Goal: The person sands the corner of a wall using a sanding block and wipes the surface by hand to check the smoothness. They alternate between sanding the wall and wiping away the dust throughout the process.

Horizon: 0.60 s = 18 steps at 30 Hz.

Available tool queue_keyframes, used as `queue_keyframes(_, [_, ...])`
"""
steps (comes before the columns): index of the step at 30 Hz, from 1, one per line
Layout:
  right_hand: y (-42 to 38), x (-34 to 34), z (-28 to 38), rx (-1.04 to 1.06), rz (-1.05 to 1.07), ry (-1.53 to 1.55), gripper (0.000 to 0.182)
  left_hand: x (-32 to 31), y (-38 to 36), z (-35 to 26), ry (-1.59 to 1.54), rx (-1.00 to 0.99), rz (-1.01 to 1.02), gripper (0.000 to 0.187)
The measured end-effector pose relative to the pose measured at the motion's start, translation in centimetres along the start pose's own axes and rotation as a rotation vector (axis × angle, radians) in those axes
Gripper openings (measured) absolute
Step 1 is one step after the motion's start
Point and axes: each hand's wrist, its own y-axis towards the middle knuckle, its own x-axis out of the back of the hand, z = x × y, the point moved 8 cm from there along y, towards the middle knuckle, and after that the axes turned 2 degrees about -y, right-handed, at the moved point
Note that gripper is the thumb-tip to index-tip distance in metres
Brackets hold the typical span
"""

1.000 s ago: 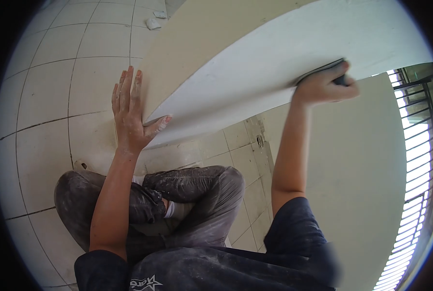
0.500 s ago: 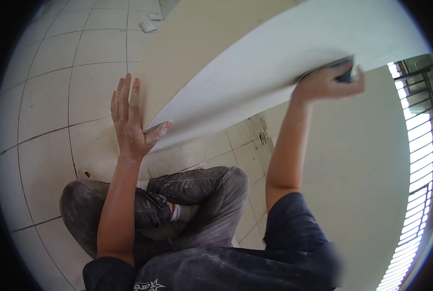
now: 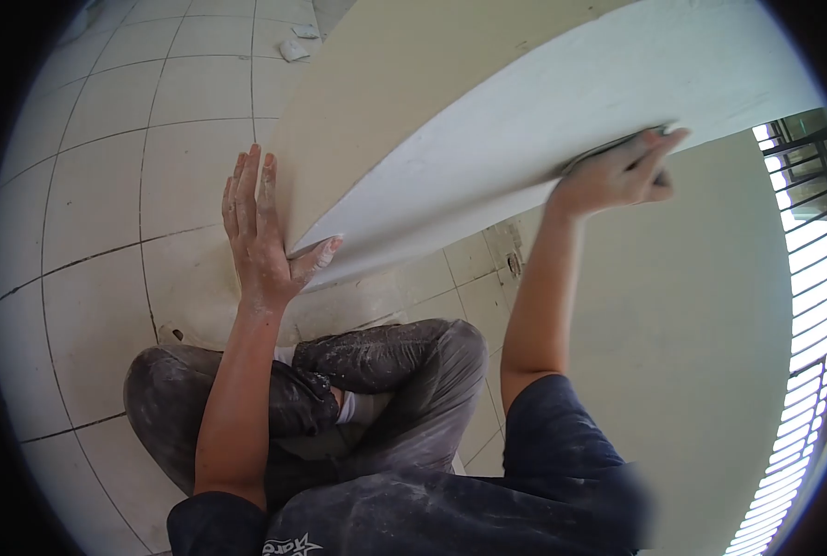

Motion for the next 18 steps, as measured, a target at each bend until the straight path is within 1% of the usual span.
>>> queue_keyframes(1, [3.3,-0.4,0.1,-0.070,-0.012,-0.023,0.046,0.1,0.0,0.1,0.005,-0.010,0.003,0.102])
queue_keyframes(3, [8.9,-1.1,1.5,-0.296,-0.076,0.371,0.043,0.1,0.0,0.0,-0.003,-0.028,0.002,0.103])
queue_keyframes(6, [10.3,-0.7,1.9,-0.235,-0.060,0.318,0.039,0.2,-0.1,-0.2,0.003,-0.042,-0.004,0.104])
queue_keyframes(8, [6.8,0.1,1.0,-0.087,-0.071,0.065,0.037,0.3,0.0,-0.2,0.008,-0.029,-0.001,0.104])
queue_keyframes(10, [0.1,0.6,0.5,0.002,-0.028,-0.081,0.039,0.4,0.0,-0.2,0.024,-0.006,-0.006,0.104])
queue_keyframes(13, [-4.1,1.3,2.4,0.087,-0.029,-0.012,0.042,0.0,0.3,-0.1,0.037,-0.026,-0.004,0.105])
queue_keyframes(15, [1.6,-0.3,0.3,-0.056,0.059,-0.035,0.048,0.0,0.1,-0.2,0.034,-0.042,-0.019,0.105])
queue_keyframes(16, [5.3,-1.1,-0.2,-0.230,0.151,0.216,0.052,0.0,-0.1,-0.3,0.021,-0.046,-0.012,0.106])
queue_keyframes(18, [9.5,-2.2,-0.2,-0.385,0.171,0.449,0.059,0.1,0.1,-0.4,0.009,-0.058,-0.022,0.106])
